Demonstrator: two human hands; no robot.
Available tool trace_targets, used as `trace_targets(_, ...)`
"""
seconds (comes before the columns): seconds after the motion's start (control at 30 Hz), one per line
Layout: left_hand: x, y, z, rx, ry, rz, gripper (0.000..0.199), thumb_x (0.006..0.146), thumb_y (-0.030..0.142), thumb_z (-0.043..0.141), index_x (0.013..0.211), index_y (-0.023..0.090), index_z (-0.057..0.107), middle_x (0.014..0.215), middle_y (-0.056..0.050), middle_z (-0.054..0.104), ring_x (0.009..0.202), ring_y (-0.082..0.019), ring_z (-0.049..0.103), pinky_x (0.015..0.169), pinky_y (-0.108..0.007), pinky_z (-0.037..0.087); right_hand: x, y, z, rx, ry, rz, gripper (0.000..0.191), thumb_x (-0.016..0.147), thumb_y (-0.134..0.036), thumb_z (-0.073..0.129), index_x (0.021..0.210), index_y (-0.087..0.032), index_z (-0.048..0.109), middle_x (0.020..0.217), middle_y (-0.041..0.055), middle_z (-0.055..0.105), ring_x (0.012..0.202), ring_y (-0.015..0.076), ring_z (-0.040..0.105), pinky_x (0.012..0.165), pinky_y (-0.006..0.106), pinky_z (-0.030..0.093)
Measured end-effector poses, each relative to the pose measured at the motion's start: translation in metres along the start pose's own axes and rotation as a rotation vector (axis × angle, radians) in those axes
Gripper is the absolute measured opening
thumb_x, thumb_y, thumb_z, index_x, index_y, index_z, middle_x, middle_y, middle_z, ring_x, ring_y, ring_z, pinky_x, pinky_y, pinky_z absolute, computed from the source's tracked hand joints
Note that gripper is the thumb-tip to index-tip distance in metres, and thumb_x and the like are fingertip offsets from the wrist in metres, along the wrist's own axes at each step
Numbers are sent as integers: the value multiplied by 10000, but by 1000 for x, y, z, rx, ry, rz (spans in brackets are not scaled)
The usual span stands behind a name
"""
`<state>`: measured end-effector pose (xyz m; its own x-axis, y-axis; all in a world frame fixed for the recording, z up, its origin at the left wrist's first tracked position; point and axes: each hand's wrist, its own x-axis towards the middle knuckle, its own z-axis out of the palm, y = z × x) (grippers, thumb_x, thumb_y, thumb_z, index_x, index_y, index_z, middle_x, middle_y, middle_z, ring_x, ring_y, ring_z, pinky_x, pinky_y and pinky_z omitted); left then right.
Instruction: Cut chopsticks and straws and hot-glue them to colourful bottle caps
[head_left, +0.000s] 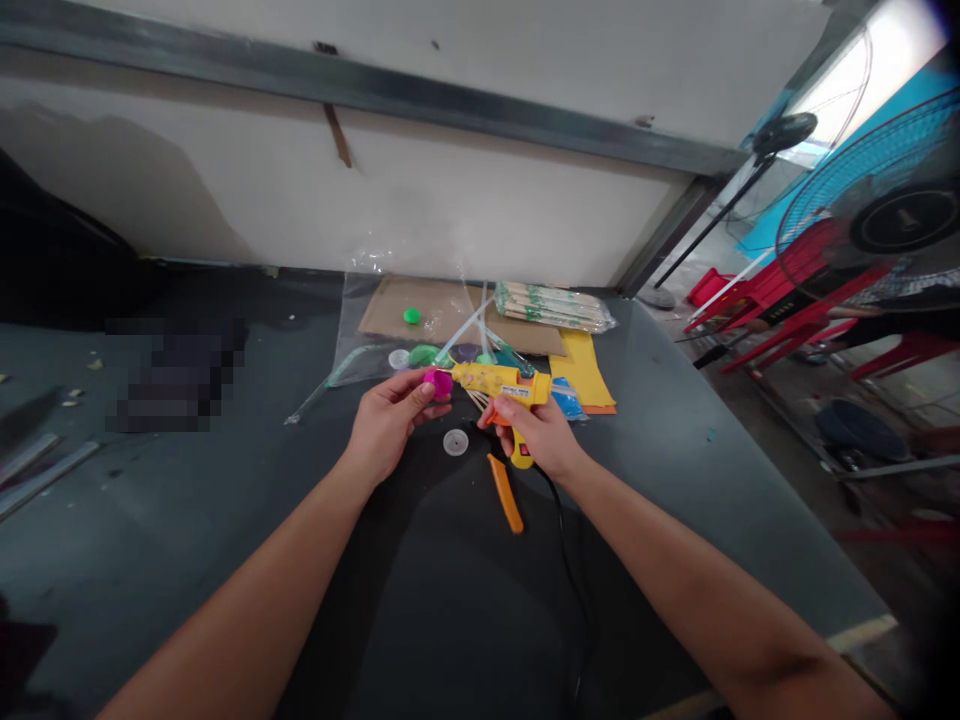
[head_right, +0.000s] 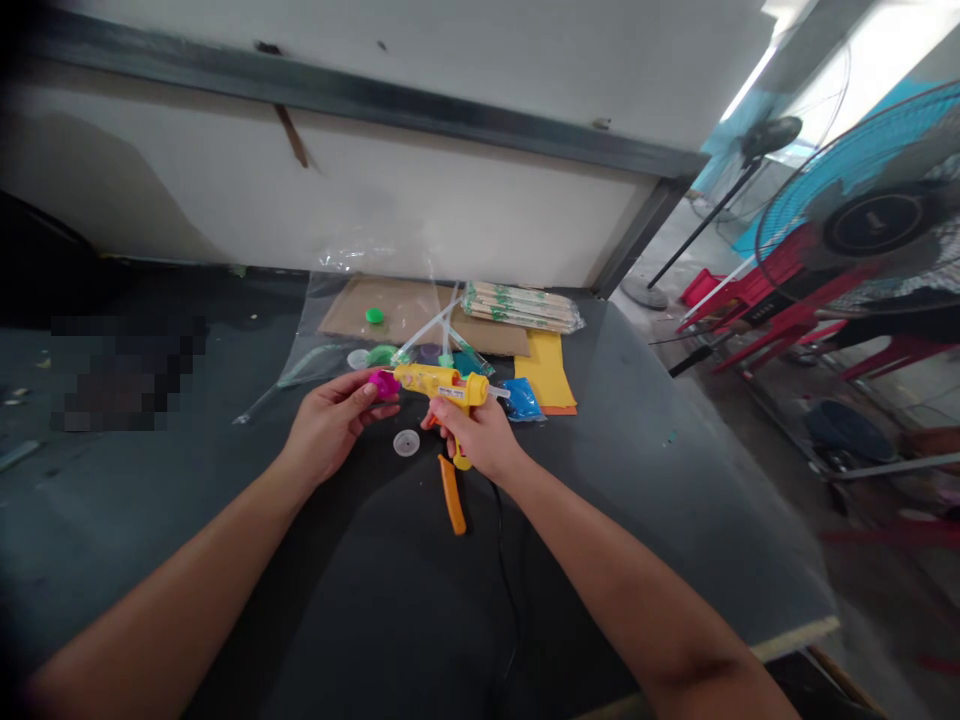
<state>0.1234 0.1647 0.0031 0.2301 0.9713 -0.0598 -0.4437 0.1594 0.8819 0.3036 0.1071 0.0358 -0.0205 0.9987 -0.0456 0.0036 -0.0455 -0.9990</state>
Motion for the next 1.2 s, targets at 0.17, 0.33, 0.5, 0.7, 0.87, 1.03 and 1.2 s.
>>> trace_targets(0.17, 1, 0, -1, 6, 0, 6, 281, 690, 277, 777, 939, 159, 726, 854, -49, 716, 767, -152, 670, 721, -330, 597, 0, 0, -1, -15, -10, -3, 353, 772, -491, 610, 697, -146, 621, 599, 6, 579, 400, 66, 463, 363, 211, 395)
trace_targets(0.33, 1, -2, -2, 5, -4, 10, 271, 694, 282, 772, 933, 164, 727, 852, -46, 715, 773, -155, 670, 720, -332, 596, 0, 2, -1, 4, -3, -7, 361, 771, -494, 613, 692, -142, 624, 628, 17, 605, 390, 55, 451, 358, 205, 392)
trace_targets(0.5, 0, -1, -1, 9, -3, 6, 285, 681, 275, 781, 937, 161, 726, 851, -45, 718, 778, -154, 667, 713, -322, 593, 0, 4, -2, 4, 0, -8, 373, 763, -510, 623, 692, -143, 625, 609, 11, 599, 391, 58, 451, 354, 200, 393)
trace_targets(0.7, 0, -1, -1, 33, -11, 15, 299, 676, 270, 781, 954, 176, 725, 910, -51, 723, 836, -172, 670, 757, -346, 584, 1, 2, -2, -14, 7, -3, 407, 759, -539, 616, 687, -139, 640, 607, 15, 600, 388, 57, 448, 349, 196, 390)
trace_targets(0.87, 0, -1, -1, 34, -3, 16, 314, 665, 278, 789, 954, 175, 721, 906, -49, 724, 843, -178, 672, 768, -353, 581, -1, -3, 1, 6, 12, 4, 409, 716, -553, 650, 678, -146, 619, 616, 17, 614, 401, 64, 454, 351, 199, 401)
trace_targets(1.03, 1, -1, -1, 38, -6, 29, 321, 670, 290, 787, 964, 181, 718, 907, -41, 721, 853, -170, 666, 763, -335, 584, -1, -3, 0, -20, 5, 0, 387, 747, -520, 621, 676, -139, 615, 585, 10, 586, 375, 61, 451, 348, 205, 381)
trace_targets(1.2, 2, -1, -2, 31, -10, 30, 309, 676, 274, 787, 960, 174, 719, 909, -41, 718, 848, -156, 663, 749, -305, 588, -1, -3, -1, -43, -6, 1, 379, 759, -509, 610, 691, -136, 621, 586, 6, 576, 383, 60, 456, 361, 207, 394)
